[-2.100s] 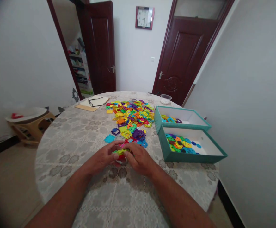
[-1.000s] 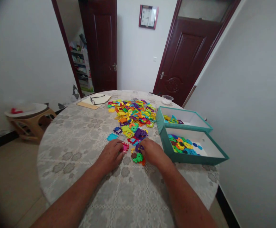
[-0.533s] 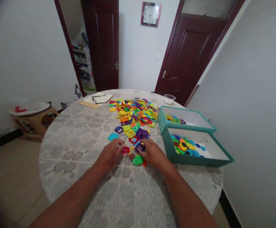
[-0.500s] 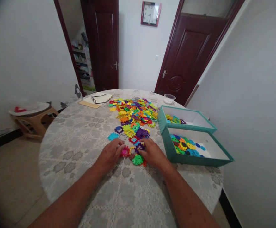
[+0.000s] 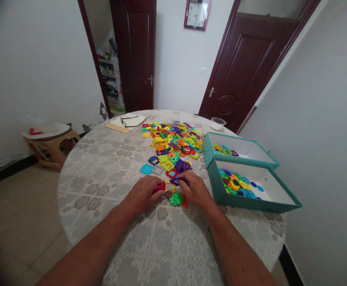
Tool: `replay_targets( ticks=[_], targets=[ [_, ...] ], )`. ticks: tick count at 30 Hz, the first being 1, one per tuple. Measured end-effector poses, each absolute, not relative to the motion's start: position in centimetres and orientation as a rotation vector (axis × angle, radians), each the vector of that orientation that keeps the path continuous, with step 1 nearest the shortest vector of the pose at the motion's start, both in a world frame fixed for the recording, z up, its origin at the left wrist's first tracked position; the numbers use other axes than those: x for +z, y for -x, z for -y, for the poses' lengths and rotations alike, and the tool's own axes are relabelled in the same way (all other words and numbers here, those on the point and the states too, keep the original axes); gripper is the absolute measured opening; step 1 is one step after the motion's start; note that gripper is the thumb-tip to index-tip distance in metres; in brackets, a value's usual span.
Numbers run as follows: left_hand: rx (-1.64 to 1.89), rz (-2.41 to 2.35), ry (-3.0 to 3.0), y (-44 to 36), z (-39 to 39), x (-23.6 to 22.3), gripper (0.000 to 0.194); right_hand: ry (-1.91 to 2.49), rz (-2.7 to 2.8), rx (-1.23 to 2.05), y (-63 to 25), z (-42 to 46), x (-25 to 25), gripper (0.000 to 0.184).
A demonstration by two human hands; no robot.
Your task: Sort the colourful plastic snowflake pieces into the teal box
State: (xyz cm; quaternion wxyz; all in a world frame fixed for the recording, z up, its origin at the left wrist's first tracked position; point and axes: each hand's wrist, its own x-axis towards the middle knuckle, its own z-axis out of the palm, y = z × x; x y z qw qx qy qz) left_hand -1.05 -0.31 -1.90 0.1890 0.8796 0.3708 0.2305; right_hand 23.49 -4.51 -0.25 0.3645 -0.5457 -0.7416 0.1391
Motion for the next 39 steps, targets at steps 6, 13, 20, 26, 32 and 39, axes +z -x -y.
replay_targets(
  ticks=[6,13,20,26,32,39],
  targets=[
    [0.886,-0.98,-2.127,0.9,0.4,-1.4,0.024,1.166,2.002,0.429,-21.4,5.2,0.0,0.017],
    [0.943,-0.992,-2.138,0.9,0.1,-1.2,0.033,1.337,1.876,0.514,-19.8,5.7,-0.6,0.014],
    [1.057,-1.458,-2.131,2.5,-1.9,-2.0,0.028,1.421,1.775,0.339,-21.7,4.8,-1.0,0.027],
    [0.533,-1.797,-2.233,2.1,-4.3,-0.1,0.041,1.539,1.723,0.303,-22.5,4.7,-0.7,0.021],
    [0.385,-1.967,-2.287,0.4,-5.8,-0.4,0.061,1.565,1.791,0.258,-22.6,4.9,-0.7,0.022],
    [0.355,-1.818,-2.304,1.1,-7.0,-1.1,0.055,1.575,1.833,0.265,-22.4,4.7,-1.1,0.025]
  ],
)
